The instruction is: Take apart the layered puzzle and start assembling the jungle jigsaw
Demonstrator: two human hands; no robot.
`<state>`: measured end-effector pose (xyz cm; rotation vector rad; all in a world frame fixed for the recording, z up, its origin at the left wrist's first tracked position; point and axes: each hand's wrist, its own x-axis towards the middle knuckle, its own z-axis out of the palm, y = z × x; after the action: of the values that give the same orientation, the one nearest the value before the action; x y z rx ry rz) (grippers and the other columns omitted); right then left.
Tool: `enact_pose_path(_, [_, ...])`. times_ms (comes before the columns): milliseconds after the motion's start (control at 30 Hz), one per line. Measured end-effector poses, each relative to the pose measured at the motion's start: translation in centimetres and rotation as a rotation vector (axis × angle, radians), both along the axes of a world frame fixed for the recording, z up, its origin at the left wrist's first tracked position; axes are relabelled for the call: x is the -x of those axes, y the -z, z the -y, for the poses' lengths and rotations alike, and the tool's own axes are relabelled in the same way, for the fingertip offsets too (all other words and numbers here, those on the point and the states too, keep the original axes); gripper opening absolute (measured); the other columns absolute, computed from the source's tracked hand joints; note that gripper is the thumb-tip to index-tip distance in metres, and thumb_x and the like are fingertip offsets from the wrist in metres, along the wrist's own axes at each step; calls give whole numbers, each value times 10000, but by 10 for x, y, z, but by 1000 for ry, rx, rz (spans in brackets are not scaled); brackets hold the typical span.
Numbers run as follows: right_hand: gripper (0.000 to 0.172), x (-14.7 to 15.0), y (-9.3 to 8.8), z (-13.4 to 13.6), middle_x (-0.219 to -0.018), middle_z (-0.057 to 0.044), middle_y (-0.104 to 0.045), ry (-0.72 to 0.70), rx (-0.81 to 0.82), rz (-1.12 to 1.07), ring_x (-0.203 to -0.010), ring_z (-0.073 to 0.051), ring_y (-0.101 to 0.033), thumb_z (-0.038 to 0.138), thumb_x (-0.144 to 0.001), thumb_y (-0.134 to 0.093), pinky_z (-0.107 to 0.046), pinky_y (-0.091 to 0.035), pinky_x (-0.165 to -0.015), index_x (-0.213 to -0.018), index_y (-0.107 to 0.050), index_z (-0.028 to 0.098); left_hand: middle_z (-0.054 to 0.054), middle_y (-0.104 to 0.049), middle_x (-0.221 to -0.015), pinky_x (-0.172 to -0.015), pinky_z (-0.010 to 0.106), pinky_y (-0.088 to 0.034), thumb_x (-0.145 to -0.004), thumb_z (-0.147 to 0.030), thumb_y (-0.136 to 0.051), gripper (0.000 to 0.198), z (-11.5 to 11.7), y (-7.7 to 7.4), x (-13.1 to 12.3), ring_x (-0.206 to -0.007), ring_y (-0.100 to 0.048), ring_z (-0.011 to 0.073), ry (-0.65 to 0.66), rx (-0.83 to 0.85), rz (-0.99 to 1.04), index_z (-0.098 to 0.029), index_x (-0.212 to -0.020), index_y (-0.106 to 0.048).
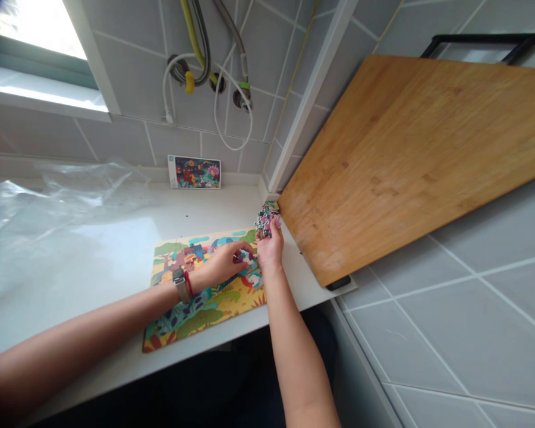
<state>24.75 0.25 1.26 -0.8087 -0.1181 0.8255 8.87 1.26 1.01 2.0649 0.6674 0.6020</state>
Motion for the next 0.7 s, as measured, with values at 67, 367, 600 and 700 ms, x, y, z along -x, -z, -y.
enact_pose_path(67, [229, -1, 1, 0, -972, 19, -749, -1, -7, 16, -727, -104, -629, 284, -797, -788, -205, -500, -599, -1004, -694, 265, 33, -751, -1034, -779, 299, -565, -769, -119, -706, 321, -6, 2, 0, -844, -688, 182, -26, 49, 41, -207, -1078, -698])
enact_pose_path(367, [212, 4, -1, 3, -903, 31, -739, -123, -63, 43, -700, -101, -632, 299, -806, -810, -210, -525, -604, -977, -694, 251, 20, -658, -791, -584, 255, -503, -694, -318, -847, 348, -66, -24, 16, -644, -634, 131, -330, 380, 384, -136, -976, -755])
enact_pose_path(600, [265, 29, -1, 6, -934, 3, -762, -406, -83, 227, -800, -139, -680, 351, -771, -877, -245, -588, -669, -958, -731, 232, 61, -721, -827, -637, 263, -527, -569, -483, -935, 569, -66, -25, 16, -703, -652, 145, -378, 744, 513, -113, -965, -760])
enact_pose_path(700, [269, 32, 0, 6, -958, 0, -769, -410, -66, 274, -824, -139, -686, 353, -773, -879, -236, -584, -690, -967, -738, 232, 85, -746, -871, -683, 261, -525, -590, -595, -910, 611, -56, -26, 12, -754, -657, 153, -283, 815, 559, -113, -934, -758])
